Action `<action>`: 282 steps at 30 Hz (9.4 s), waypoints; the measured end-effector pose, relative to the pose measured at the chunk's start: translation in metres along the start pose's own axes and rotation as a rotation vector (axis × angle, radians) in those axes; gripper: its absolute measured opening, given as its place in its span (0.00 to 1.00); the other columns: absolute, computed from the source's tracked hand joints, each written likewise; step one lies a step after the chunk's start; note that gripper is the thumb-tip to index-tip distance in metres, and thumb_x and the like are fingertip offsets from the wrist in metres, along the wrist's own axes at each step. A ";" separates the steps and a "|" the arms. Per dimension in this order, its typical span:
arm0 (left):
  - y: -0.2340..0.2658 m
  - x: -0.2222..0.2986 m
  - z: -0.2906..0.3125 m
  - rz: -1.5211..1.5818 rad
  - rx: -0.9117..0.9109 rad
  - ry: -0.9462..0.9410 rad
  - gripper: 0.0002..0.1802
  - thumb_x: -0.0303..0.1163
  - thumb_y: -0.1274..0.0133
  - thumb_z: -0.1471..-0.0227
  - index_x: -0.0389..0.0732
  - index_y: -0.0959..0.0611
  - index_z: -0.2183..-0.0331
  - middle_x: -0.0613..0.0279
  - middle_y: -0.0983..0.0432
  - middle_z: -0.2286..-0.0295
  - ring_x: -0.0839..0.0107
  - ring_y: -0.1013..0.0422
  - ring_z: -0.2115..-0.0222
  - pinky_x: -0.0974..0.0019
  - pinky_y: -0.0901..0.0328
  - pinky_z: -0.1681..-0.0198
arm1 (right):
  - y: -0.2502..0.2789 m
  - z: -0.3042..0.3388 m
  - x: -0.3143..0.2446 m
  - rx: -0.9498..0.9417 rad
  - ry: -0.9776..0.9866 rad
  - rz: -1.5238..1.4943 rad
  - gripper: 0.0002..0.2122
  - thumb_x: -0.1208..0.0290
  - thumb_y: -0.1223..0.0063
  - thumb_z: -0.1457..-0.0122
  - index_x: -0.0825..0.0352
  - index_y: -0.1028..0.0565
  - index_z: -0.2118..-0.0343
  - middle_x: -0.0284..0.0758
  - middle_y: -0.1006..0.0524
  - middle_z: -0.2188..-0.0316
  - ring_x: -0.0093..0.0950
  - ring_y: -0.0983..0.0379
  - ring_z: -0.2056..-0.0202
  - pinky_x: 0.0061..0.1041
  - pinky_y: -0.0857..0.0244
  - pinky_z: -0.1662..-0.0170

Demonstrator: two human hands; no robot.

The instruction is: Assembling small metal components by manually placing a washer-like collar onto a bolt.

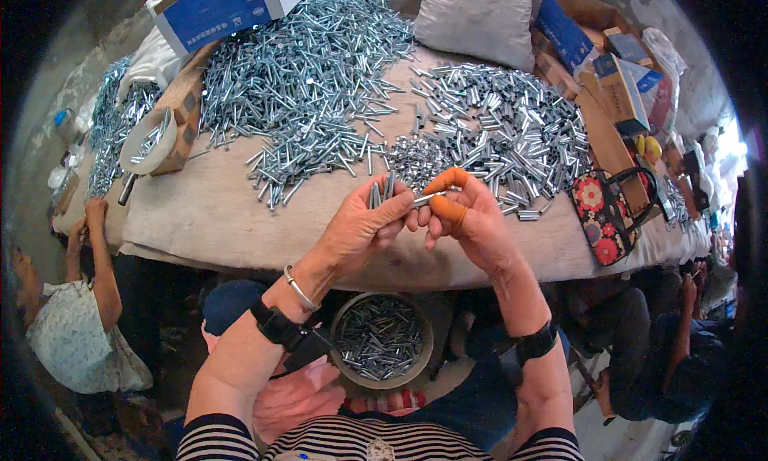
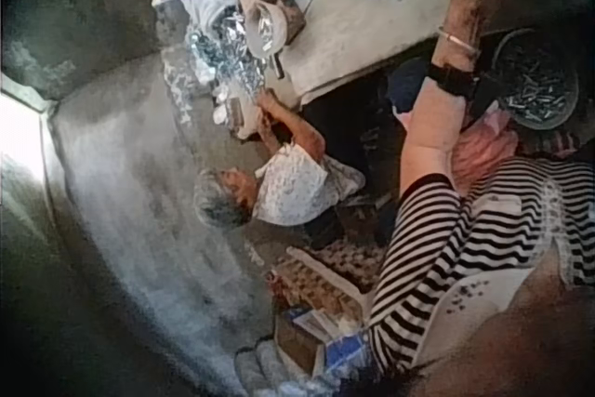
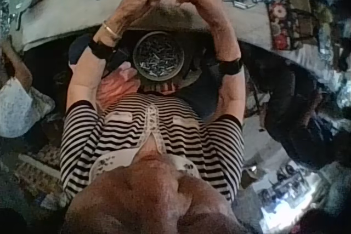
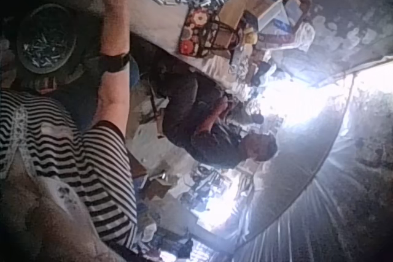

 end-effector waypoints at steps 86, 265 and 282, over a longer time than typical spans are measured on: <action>0.016 0.001 0.004 -0.006 0.247 0.037 0.07 0.35 0.48 0.43 0.44 0.25 0.66 0.68 0.29 0.77 0.89 0.45 0.86 0.83 0.50 0.85 | 0.029 -0.003 -0.017 0.320 0.180 0.407 0.08 0.70 0.51 0.39 0.69 0.28 0.63 0.32 0.25 0.79 0.16 0.35 0.84 0.17 0.42 0.83; -0.016 -0.018 -0.017 -0.153 0.049 0.155 0.07 0.32 0.49 0.43 0.42 0.28 0.64 0.66 0.27 0.79 0.88 0.44 0.87 0.83 0.51 0.84 | 0.066 0.006 -0.026 0.311 0.146 0.640 0.07 0.79 0.51 0.44 0.70 0.23 0.64 0.29 0.25 0.77 0.17 0.31 0.76 0.18 0.34 0.70; -0.009 -0.012 -0.009 -0.158 -0.017 0.246 0.10 0.35 0.49 0.42 0.40 0.28 0.62 0.65 0.27 0.76 0.88 0.42 0.84 0.83 0.51 0.84 | 0.045 0.002 -0.012 0.136 -0.028 0.506 0.07 0.78 0.50 0.42 0.69 0.24 0.61 0.30 0.25 0.74 0.17 0.30 0.75 0.18 0.33 0.71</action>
Point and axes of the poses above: each hand's wrist, its own z-axis away from the middle knuckle, its own y-axis out of the back of the hand, x = y × z, the point moved 9 cm from there along -z, towards the middle knuckle
